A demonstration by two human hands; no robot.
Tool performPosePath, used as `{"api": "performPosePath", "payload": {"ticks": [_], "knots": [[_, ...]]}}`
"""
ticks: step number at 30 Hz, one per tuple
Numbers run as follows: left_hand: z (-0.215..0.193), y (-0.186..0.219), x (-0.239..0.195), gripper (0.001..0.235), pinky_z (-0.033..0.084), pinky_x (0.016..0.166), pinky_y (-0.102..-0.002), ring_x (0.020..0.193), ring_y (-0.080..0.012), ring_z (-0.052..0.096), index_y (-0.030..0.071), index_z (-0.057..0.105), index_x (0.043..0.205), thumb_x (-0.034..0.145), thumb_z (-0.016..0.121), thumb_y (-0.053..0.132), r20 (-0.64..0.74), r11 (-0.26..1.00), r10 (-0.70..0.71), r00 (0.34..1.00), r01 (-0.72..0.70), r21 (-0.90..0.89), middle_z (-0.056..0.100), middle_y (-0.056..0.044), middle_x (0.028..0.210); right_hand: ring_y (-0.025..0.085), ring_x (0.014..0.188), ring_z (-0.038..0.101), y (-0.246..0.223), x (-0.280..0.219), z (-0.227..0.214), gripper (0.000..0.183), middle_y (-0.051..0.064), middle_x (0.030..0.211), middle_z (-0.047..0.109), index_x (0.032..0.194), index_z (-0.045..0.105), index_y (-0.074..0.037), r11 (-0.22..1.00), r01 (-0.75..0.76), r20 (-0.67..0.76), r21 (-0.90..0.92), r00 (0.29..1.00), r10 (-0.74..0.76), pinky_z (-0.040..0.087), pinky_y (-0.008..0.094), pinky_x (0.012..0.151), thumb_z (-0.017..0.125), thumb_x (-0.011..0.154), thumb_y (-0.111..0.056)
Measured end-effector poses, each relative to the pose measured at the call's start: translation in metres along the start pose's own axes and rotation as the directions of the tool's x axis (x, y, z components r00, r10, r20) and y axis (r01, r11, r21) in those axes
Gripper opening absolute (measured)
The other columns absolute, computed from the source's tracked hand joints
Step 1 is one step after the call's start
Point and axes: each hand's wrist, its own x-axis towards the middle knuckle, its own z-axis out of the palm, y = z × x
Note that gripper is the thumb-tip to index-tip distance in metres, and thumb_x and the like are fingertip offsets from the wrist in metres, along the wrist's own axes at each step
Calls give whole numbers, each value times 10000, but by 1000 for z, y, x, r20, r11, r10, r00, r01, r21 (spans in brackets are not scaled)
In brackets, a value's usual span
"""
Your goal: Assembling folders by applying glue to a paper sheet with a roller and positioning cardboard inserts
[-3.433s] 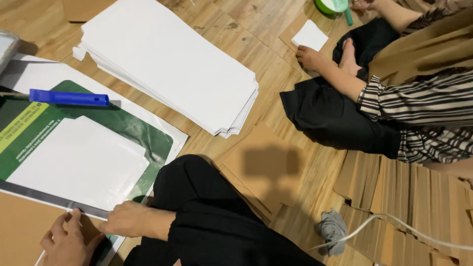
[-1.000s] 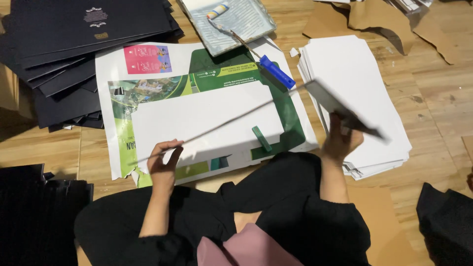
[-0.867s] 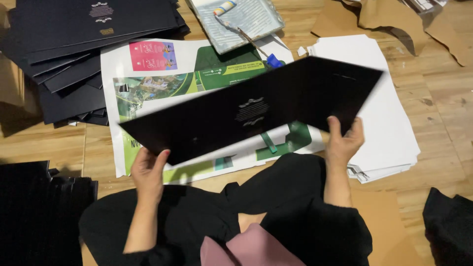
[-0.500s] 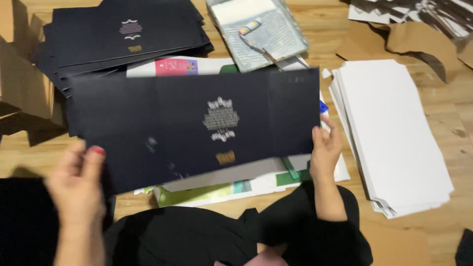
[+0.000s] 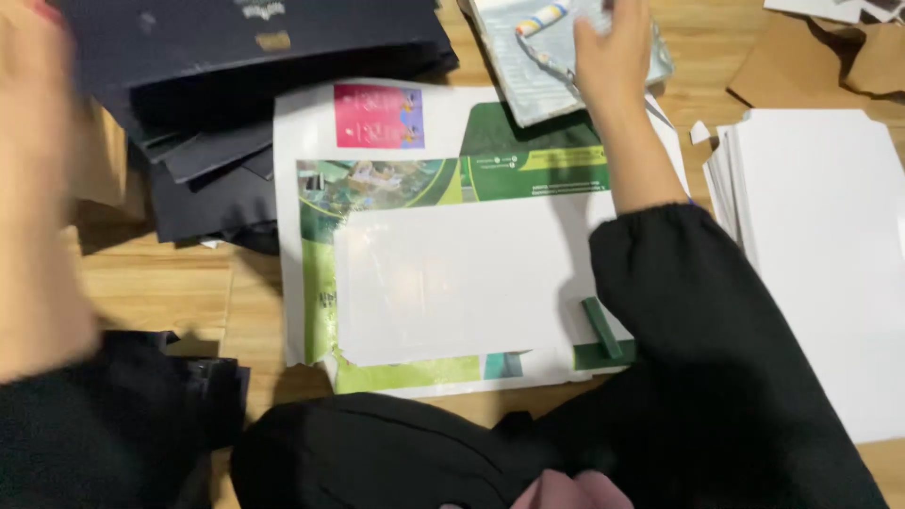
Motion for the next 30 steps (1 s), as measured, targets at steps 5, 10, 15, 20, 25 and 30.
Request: {"api": "performPosePath", "payload": {"ticks": [5, 10, 15, 20, 25, 30], "knots": [[66, 35, -118, 544, 143, 992, -589, 1301, -443, 90, 133, 461, 1266, 794, 593, 370, 391, 977, -200, 898, 213, 10, 130, -210, 1449, 208, 892, 555, 115, -120, -92, 193, 100, 1008, 560, 987, 601, -81, 943, -324, 364, -72, 872, 327, 460, 289, 715, 627, 822, -177], [62, 64, -210, 611, 5, 1047, -569, 1356, -323, -71, 247, 374, 1311, 758, 545, 445, 791, 862, -413, 451, 473, 180, -51, -93, 1494, 339, 956, 498, 203, -189, -263, 265, 156, 1008, 572, 1044, 626, -14, 856, -62, 81, -513, 989, 120, 365, 412, 836, 687, 787, -40], [57, 76, -206, 558, 7, 1063, -547, 1356, -311, -55, 243, 373, 1310, 791, 509, 395, 751, 801, -483, 450, 573, 172, -25, -76, 1498, 367, 1096, 352, 164, -209, -379, 649, 246, 1212, 351, 1218, 447, 57, 370, -708, -382, -601, 662, 645, 368, 538, 874, 846, 834, -282], [93, 46, -229, 583, 75, 1055, -541, 1373, -295, -8, 276, 421, 1285, 762, 482, 528, 759, 876, -467, 454, 351, 330, 5, -79, 1509, 341, 1312, 120, 157, -250, -419, 1061, 194, 1421, 140, 1389, 187, -41, 260, -627, 29, -734, 354, 935, 167, 505, 1050, 625, 571, -555], [93, 55, -234, 569, 49, 1058, -539, 1375, -307, -26, 284, 440, 1268, 750, 527, 501, 782, 900, -434, 448, 255, 354, 3, -68, 1517, 355, 1297, 142, 157, -238, -433, 1097, 185, 1414, 157, 1379, 163, -15, 135, -589, -10, -797, 237, 971, 230, 539, 1022, 660, 569, -563], [87, 60, -235, 581, 64, 1063, -532, 1376, -305, -23, 264, 439, 1272, 750, 520, 505, 770, 887, -461, 441, 229, 400, 5, -85, 1516, 370, 1209, 369, 187, -241, -454, 1150, 234, 1320, 290, 1328, 265, 52, 53, -590, -77, -806, 194, 978, 352, 468, 965, 746, 496, -579]]}}
